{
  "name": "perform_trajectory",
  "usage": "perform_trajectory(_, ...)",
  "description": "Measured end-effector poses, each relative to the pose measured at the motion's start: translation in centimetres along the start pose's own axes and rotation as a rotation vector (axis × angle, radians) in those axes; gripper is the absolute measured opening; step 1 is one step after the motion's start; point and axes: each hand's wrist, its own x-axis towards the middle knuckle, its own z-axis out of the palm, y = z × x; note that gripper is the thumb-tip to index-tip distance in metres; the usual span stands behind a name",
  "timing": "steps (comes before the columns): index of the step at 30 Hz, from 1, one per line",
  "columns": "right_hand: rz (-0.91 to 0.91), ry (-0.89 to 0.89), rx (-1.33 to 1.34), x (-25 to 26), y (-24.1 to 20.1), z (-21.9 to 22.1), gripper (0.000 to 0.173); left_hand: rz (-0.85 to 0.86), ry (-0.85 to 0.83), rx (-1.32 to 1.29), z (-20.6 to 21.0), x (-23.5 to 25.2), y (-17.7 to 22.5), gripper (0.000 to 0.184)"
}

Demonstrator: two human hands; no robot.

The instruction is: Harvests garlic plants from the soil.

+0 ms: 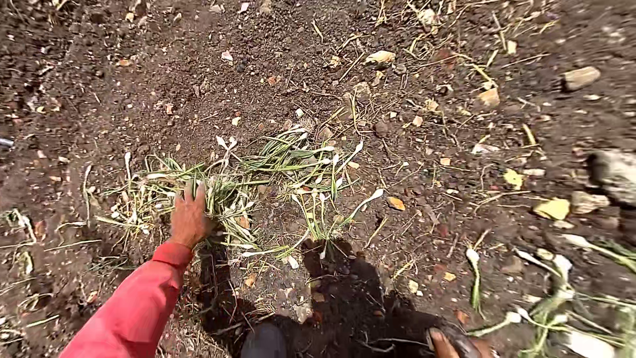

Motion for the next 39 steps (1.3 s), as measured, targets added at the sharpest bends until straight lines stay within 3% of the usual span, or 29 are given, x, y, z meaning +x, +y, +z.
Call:
perform_trajectory(6, 0.139, -0.024, 0.083, 0.1, -1.4, -0.9, 0.041, 0.13, -0.026, -0.094, -2.7, 1.7, -1.9, 0.049)
perform_trajectory(8, 0.101, 0.045, 0.128, 0.2, -1.0, -0.3, 0.04, 0.159, 0.081, -0.223, -4.9, 3.9, -0.2, 0.039)
perform_trajectory(9, 0.074, 0.072, 0.149, 0.3, -0.9, 0.0, 0.039, 0.184, 0.155, -0.302, -6.5, 5.2, 1.7, 0.043)
perform_trajectory(12, 0.087, 0.12, 0.174, 1.0, -1.3, 0.9, 0.034, 0.234, 0.284, -0.447, -11.9, 8.7, 9.4, 0.077)
perform_trajectory(15, 0.207, 0.074, 0.109, 1.7, -2.6, 0.5, 0.045, 0.331, 0.4, -0.341, -12.1, 5.2, 14.1, 0.071)
perform_trajectory(17, 0.219, 0.063, 0.063, 2.5, -2.7, 0.5, 0.05, 0.453, 0.34, -0.281, -7.8, -0.2, 13.8, 0.071)
perform_trajectory(18, 0.202, 0.075, 0.048, 2.7, -2.7, 0.7, 0.051, 0.469, 0.291, -0.258, -4.2, -3.0, 12.9, 0.054)
perform_trajectory(20, 0.131, 0.104, 0.049, 2.7, -2.8, 1.4, 0.049, 0.41, 0.038, -0.144, 2.5, -7.5, 10.5, 0.024)
perform_trajectory(22, 0.077, 0.115, 0.076, 2.7, -2.7, 1.9, 0.049, 0.374, -0.131, -0.056, 6.9, -9.3, 8.6, 0.019)
perform_trajectory(24, 0.073, 0.108, 0.104, 2.6, -2.5, 1.7, 0.052, 0.408, -0.14, -0.056, 9.3, -9.6, 7.3, 0.018)
perform_trajectory(28, 0.097, 0.078, 0.106, 2.4, -2.6, 1.8, 0.055, 0.337, -0.062, -0.373, 8.6, -9.0, 6.9, 0.021)
perform_trajectory(32, 0.182, -0.215, 0.234, 4.3, -5.7, 2.0, 0.058, 0.127, -0.215, -0.906, 5.3, -10.2, 7.8, 0.02)
perform_trajectory(34, 0.098, -0.217, 0.414, 4.7, -8.7, -0.6, 0.042, 0.125, -0.372, -1.061, 5.2, -11.5, 8.7, 0.017)
perform_trajectory(37, -0.092, -0.126, 0.848, 6.6, -14.2, -5.9, 0.019, 0.143, -0.568, -1.098, 6.2, -13.3, 10.5, 0.004)
perform_trajectory(39, -0.18, -0.144, 0.856, 8.1, -16.6, -8.0, 0.015, 0.169, -0.646, -1.048, 7.6, -14.1, 12.0, 0.004)
